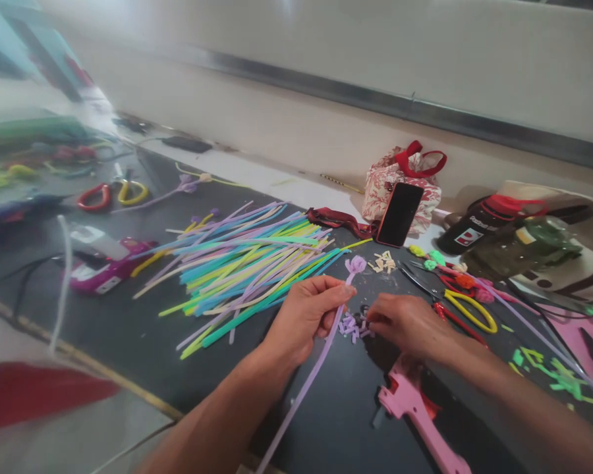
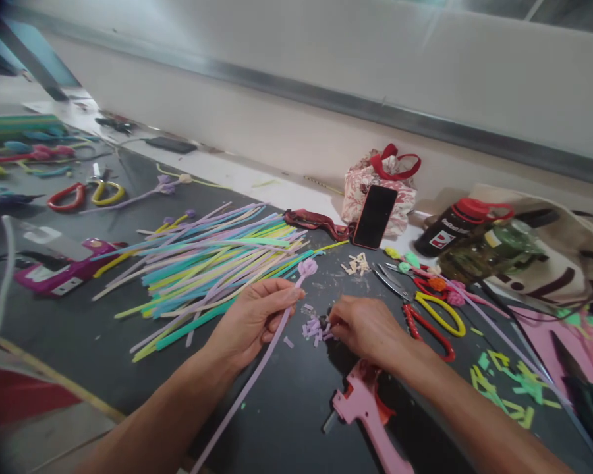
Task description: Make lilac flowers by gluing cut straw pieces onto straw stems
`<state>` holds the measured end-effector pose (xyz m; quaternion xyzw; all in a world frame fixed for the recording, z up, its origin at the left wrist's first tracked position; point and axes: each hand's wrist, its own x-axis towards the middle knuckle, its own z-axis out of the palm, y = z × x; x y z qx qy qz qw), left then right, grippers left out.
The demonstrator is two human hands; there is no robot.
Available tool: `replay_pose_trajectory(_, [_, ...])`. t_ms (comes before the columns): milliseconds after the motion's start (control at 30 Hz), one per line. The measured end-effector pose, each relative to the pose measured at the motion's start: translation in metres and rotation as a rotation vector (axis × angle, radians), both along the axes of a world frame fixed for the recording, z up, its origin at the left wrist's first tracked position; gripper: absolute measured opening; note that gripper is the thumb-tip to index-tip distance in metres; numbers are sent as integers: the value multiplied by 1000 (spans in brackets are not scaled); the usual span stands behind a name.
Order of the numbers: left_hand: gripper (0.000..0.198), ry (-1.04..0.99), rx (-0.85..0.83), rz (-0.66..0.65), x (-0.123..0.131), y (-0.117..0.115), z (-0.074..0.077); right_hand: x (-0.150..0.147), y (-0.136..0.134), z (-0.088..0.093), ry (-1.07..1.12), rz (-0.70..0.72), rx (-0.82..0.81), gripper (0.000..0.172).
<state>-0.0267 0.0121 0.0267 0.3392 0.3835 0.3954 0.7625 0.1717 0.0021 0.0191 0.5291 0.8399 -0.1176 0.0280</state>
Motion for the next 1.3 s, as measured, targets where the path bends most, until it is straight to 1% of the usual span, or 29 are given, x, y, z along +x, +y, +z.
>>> replay_pose_trajectory(133, [25, 10, 6, -22, 2, -1, -1, 4, -11, 0, 12, 19, -14, 14])
replay_pose_trajectory(200, [25, 16, 11, -23, 4, -1, -3, 1, -13, -1, 20, 27, -6, 15])
replay_pose_trajectory(333, [24, 31, 9, -36, 6, -3, -5, -6, -17, -8, 34, 57, -2, 11])
replay_pose_trajectory(433, [23, 44, -2, -53, 8, -4, -5, -9, -18, -11, 54, 51, 2, 12])
replay_pose_trajectory(533, [23, 75, -12, -67, 8, -4, -6, -7, -18, -7, 90, 23, 14, 13])
replay_pose_trajectory(600, [23, 97, -4, -87, 8, -4, -7, -4, -18, -1, 209, -39, -27, 12])
replay_pose_trajectory(633, [23, 101, 6, -101, 8, -4, -7, -4, -19, 2, 315, -100, -74, 11])
replay_pose_trajectory(733, [23, 104, 31, -135, 8, -4, -9, -5, -21, 11, 683, -342, -250, 9])
replay_pose_trajectory(800, [23, 112, 26, -148, 10, -5, -9, -8, -23, 15, 796, -446, -283, 8])
replay_pose_trajectory(933, [22, 106, 16, -165, 13, -7, -10, -18, -26, 19, 797, -478, -197, 8])
replay_pose_trajectory(1033, [24, 99, 11, -134, 14, -7, -10, -24, -28, 20, 812, -499, -152, 8])
replay_pose_trajectory(1133, [25, 108, 18, -86, 14, -7, -10, -28, -29, 21, 895, -543, -177, 9])
replay_pose_trajectory(1300, [25, 82, 20, -106, 14, -8, -11, -34, -29, 23, 1062, -588, -213, 9])
